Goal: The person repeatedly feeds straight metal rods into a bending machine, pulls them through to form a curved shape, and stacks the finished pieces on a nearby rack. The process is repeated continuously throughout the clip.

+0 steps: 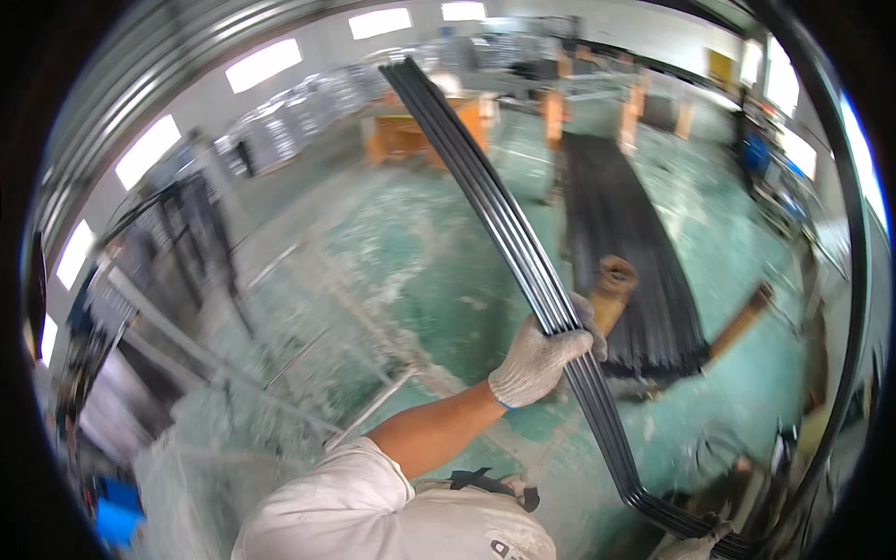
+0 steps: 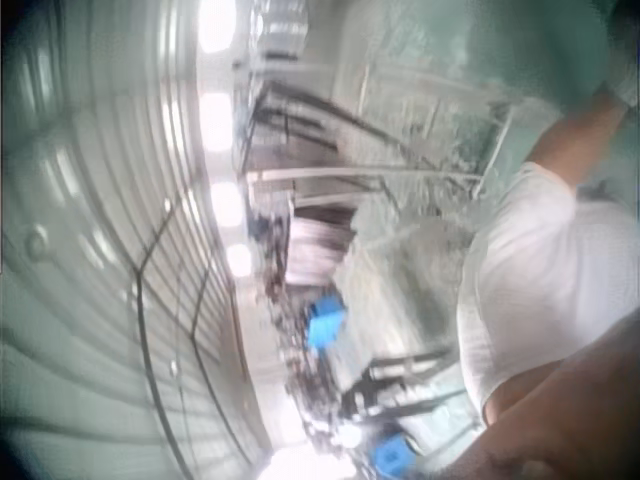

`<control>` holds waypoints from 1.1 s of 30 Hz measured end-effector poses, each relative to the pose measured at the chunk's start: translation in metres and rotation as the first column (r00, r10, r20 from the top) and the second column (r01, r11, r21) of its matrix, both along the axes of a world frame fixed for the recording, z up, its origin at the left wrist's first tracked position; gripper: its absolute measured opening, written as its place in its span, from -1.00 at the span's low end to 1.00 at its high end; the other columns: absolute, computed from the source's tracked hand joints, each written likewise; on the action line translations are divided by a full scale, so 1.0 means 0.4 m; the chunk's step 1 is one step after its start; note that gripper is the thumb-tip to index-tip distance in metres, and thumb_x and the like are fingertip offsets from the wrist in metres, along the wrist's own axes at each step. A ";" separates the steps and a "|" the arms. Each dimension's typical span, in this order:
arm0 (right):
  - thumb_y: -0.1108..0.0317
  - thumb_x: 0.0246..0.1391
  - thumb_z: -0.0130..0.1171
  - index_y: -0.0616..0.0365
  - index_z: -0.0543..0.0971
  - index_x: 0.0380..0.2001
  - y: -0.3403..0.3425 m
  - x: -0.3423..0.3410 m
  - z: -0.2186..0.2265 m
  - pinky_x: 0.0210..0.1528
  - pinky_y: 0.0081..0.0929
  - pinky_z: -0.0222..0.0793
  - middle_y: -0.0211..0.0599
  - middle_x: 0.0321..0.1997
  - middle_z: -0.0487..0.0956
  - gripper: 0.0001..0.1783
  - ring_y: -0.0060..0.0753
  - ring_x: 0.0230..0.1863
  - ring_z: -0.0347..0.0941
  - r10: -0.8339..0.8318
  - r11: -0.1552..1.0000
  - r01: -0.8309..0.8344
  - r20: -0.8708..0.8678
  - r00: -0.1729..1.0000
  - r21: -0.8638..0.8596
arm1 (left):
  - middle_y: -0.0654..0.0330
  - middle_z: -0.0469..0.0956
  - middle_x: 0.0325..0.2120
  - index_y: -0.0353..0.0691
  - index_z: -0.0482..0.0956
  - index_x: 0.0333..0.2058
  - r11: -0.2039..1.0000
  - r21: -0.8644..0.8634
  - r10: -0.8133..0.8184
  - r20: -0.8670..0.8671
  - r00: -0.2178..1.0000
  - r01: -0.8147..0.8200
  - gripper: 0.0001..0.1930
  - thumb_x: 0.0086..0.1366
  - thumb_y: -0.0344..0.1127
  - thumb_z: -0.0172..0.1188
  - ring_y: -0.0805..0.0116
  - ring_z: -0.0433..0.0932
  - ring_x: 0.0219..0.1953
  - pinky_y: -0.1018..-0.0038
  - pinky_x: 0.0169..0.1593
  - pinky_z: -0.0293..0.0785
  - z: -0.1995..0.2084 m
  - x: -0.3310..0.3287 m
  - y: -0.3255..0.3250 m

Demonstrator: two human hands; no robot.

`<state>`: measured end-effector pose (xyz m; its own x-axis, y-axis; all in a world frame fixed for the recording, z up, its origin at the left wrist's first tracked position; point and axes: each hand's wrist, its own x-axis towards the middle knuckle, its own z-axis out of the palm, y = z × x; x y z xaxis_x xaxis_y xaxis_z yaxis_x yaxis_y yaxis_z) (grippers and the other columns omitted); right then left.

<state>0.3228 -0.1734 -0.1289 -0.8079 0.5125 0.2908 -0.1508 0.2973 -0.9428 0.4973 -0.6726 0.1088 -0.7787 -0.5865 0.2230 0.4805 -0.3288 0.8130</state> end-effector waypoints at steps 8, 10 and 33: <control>0.05 0.50 0.41 0.37 0.69 0.26 -0.840 0.069 0.359 0.19 -0.33 0.55 -0.17 0.10 0.76 -0.43 -0.31 0.05 0.61 0.471 0.868 -0.458 0.025 0.882 -0.193 | -0.03 0.72 -0.26 -0.34 0.51 0.06 0.777 -0.011 0.627 -0.073 0.776 -0.629 -0.68 0.33 -0.61 0.21 0.02 0.79 -0.19 0.07 -0.04 0.81 0.031 0.540 -0.330; 0.04 0.48 0.43 0.43 0.69 0.23 -1.005 0.108 0.395 0.21 -0.29 0.52 -0.16 0.11 0.76 -0.40 -0.28 0.04 0.59 0.562 0.824 -0.564 -0.044 0.826 -0.059 | -0.06 0.70 -0.28 -0.33 0.51 0.06 0.725 0.106 0.688 -0.077 0.722 -0.680 -0.67 0.32 -0.62 0.19 -0.01 0.78 -0.22 0.06 -0.06 0.81 0.059 0.666 -0.405; 0.29 0.29 0.22 0.26 0.76 0.05 -2.527 1.713 1.340 0.18 -0.12 0.74 0.12 0.14 0.78 -0.62 0.05 0.16 0.79 0.906 -0.076 -0.131 0.013 -0.424 0.988 | -0.06 0.75 -0.08 -0.43 0.64 -0.04 0.526 0.542 0.840 -0.453 0.299 -0.655 -0.81 0.57 -0.42 0.15 -0.02 0.75 0.01 -0.05 0.27 0.68 0.117 1.825 -1.238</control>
<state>1.0082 -1.1841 0.4072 0.5360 -0.6490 0.5399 -0.8199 -0.5527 0.1496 1.2272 -1.1679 0.1558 0.3060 -0.9324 0.1924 0.9231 0.3400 0.1797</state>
